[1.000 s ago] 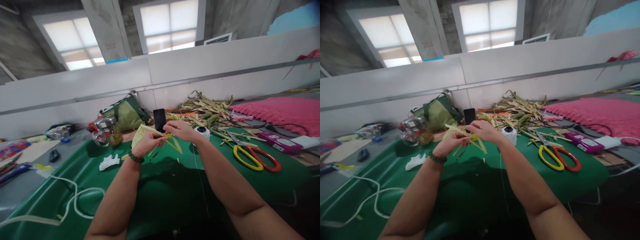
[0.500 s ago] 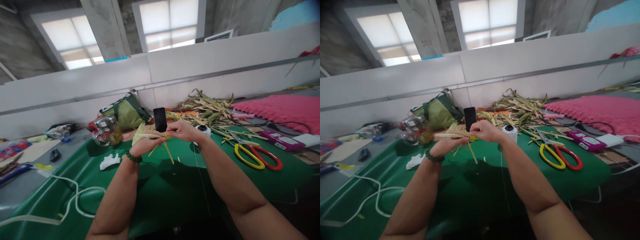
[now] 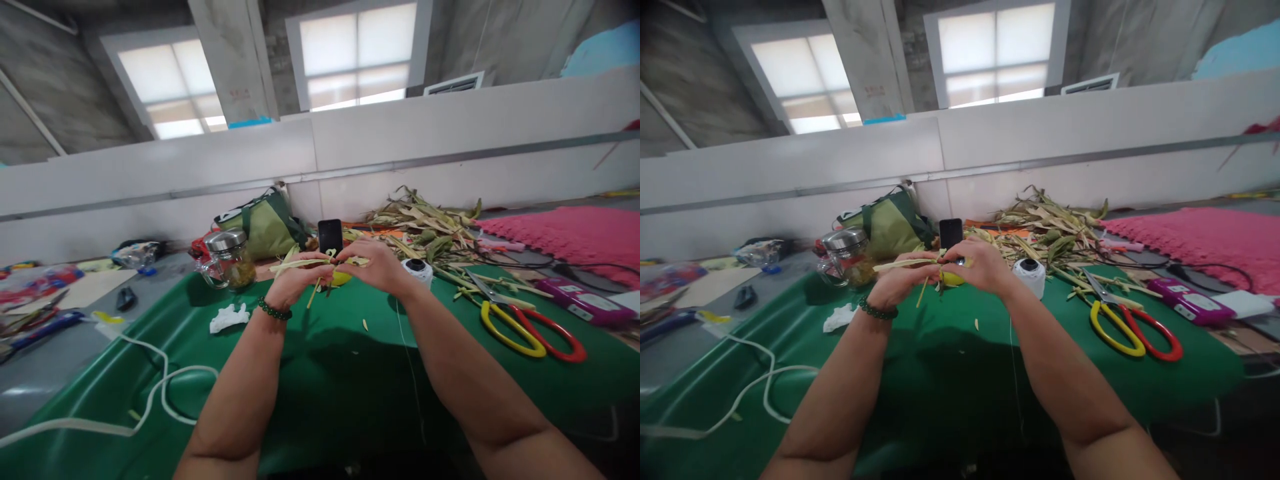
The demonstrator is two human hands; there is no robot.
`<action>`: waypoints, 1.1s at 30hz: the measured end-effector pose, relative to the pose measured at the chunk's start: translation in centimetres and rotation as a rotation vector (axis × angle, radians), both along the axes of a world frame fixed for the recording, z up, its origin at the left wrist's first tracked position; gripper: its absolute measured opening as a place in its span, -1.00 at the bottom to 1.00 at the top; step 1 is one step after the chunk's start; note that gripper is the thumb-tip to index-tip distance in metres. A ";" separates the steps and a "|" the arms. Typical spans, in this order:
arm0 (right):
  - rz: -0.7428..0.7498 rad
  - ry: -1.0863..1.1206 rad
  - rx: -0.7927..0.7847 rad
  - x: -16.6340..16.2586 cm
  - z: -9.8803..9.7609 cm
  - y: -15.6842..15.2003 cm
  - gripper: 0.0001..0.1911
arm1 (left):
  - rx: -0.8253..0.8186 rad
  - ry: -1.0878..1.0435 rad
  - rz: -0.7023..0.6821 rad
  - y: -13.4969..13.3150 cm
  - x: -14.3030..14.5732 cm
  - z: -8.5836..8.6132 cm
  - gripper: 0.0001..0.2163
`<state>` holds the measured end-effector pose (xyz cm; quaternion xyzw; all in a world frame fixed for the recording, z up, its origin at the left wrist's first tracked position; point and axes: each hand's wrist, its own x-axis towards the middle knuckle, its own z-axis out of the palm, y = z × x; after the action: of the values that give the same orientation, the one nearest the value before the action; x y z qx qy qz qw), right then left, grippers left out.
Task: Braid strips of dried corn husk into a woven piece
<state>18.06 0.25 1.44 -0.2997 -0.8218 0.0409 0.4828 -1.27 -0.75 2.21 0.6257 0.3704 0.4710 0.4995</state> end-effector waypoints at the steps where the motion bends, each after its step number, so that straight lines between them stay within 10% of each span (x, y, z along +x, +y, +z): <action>1: 0.008 -0.019 -0.032 -0.2 -0.1 0.0 -0.89 | 0.016 0.001 0.014 0.0 0.0 0.0 -0.69; 24: -0.075 -0.055 -0.140 -0.3 -0.5 0.3 -0.81 | 0.100 0.015 0.137 0.5 0.3 -0.5 -0.67; 33: -0.283 0.109 0.264 -0.5 -0.7 0.3 -0.72 | -0.062 -0.307 0.211 1.9 -0.2 -0.9 -0.60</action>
<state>17.59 0.55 0.75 -0.3435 -0.7424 -0.1191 0.5627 -1.50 1.17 1.34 0.4885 0.3678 0.5989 0.5171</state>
